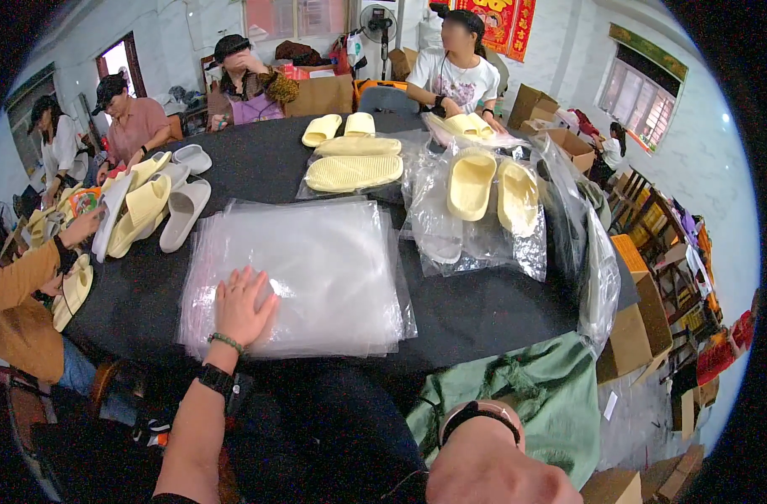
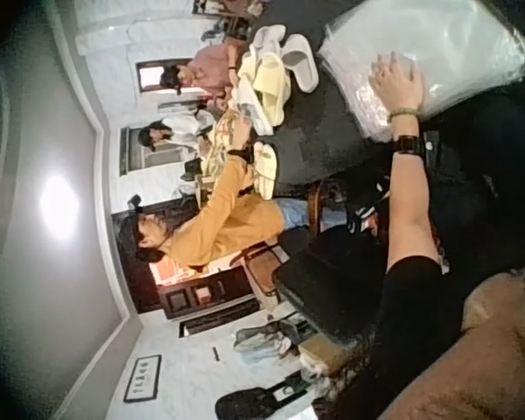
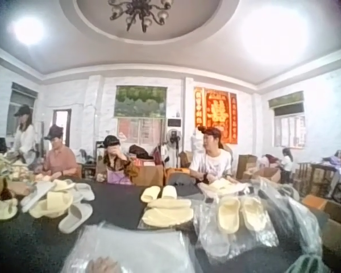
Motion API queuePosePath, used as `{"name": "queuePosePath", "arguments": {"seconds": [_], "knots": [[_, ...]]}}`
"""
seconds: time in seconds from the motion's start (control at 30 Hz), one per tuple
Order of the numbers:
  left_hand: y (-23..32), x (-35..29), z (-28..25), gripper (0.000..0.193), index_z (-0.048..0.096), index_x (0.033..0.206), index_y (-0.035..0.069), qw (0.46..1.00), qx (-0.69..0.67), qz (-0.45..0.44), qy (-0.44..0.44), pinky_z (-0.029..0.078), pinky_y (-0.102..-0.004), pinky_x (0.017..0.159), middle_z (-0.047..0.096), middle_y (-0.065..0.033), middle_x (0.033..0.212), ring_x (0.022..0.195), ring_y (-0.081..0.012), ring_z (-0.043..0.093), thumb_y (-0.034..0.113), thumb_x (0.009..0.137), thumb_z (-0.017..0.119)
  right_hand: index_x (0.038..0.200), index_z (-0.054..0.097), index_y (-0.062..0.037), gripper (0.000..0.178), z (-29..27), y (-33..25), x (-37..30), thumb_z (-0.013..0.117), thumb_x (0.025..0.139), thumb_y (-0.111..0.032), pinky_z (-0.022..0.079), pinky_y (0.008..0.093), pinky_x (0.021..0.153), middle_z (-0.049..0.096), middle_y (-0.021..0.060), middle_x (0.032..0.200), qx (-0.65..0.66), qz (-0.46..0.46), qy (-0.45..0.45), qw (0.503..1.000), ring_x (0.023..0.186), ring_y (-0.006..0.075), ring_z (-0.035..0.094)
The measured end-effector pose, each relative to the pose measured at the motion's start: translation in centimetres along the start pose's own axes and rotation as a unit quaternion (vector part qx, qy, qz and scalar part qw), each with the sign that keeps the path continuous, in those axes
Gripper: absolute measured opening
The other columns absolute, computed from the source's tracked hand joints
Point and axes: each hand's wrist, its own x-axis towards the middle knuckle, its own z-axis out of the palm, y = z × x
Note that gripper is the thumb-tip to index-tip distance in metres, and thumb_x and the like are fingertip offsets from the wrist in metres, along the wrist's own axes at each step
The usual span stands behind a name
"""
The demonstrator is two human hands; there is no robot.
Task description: The recorder is packaging finished shoes into plastic bags and placing them into a larger green bag for transport.
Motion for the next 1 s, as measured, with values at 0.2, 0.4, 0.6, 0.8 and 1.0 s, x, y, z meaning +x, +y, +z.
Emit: {"name": "queuePosePath", "arguments": {"seconds": [0.2, 0.4, 0.6, 0.8, 1.0], "knots": [[0.1, 0.2, 0.0, 0.056, 0.055, 0.133, 0.013, 1.0, -0.003, 0.001, -0.009, 0.019, -0.0522, 0.114, 0.043, -0.0176, 0.145, 0.138, -0.0364, 0.034, 0.049, 0.089, 0.056, 0.056, 0.028, -0.0199, 0.04, 0.4, 1.3, -1.1, 0.043, 0.076, 0.012, 0.032, 0.0253, 0.047, 0.033, -0.0056, 0.056, 0.021, -0.154, 0.001, 0.988, 0.048, 0.0089, 0.038], [-0.1, 0.1, 0.2, 0.057, 0.055, 0.134, 0.014, 1.0, -0.004, 0.001, -0.004, 0.018, -0.0532, 0.114, 0.042, -0.018, 0.145, 0.138, -0.0369, 0.032, 0.049, 0.089, 0.055, 0.056, 0.053, -0.0077, 0.032, 0.2, 1.0, -0.5, 0.045, 0.085, 0.004, 0.057, 0.0392, 0.08, 0.05, 0.0048, 0.057, -0.065, -0.136, -0.014, 0.988, 0.05, 0.0162, 0.051], [-0.1, 0.1, 0.4, 0.054, 0.055, 0.133, 0.015, 1.0, 0.015, 0.01, 0.011, 0.021, -0.0549, 0.112, 0.043, -0.0164, 0.145, 0.136, -0.037, 0.036, 0.047, 0.089, 0.057, 0.058, 0.055, -0.0067, 0.03, 0.0, 1.1, -0.1, 0.041, 0.081, 0.008, 0.057, 0.0372, 0.08, 0.052, 0.0058, 0.058, -0.086, -0.122, -0.03, 0.988, 0.052, 0.0173, 0.054], [-0.1, 0.2, 0.5, 0.054, 0.054, 0.133, 0.016, 1.0, 0.02, 0.014, 0.013, 0.021, -0.055, 0.113, 0.043, -0.016, 0.145, 0.136, -0.0368, 0.036, 0.047, 0.089, 0.057, 0.06, 0.056, -0.0064, 0.031, -0.2, 1.2, -0.1, 0.039, 0.079, 0.01, 0.057, 0.0366, 0.08, 0.052, 0.0061, 0.059, -0.107, -0.124, -0.05, 0.985, 0.053, 0.0176, 0.055], [0.2, 0.1, -0.1, 0.057, 0.054, 0.134, 0.013, 1.0, 0.007, -0.003, -0.011, 0.018, -0.0519, 0.115, 0.041, -0.0175, 0.146, 0.139, -0.0352, 0.032, 0.048, 0.089, 0.054, 0.059, 0.055, -0.0068, 0.03, 0.0, 0.7, -0.3, 0.039, 0.077, 0.011, 0.057, 0.0357, 0.079, 0.053, 0.0055, 0.059, -0.103, -0.092, -0.049, 0.989, 0.053, 0.0171, 0.054]]}}
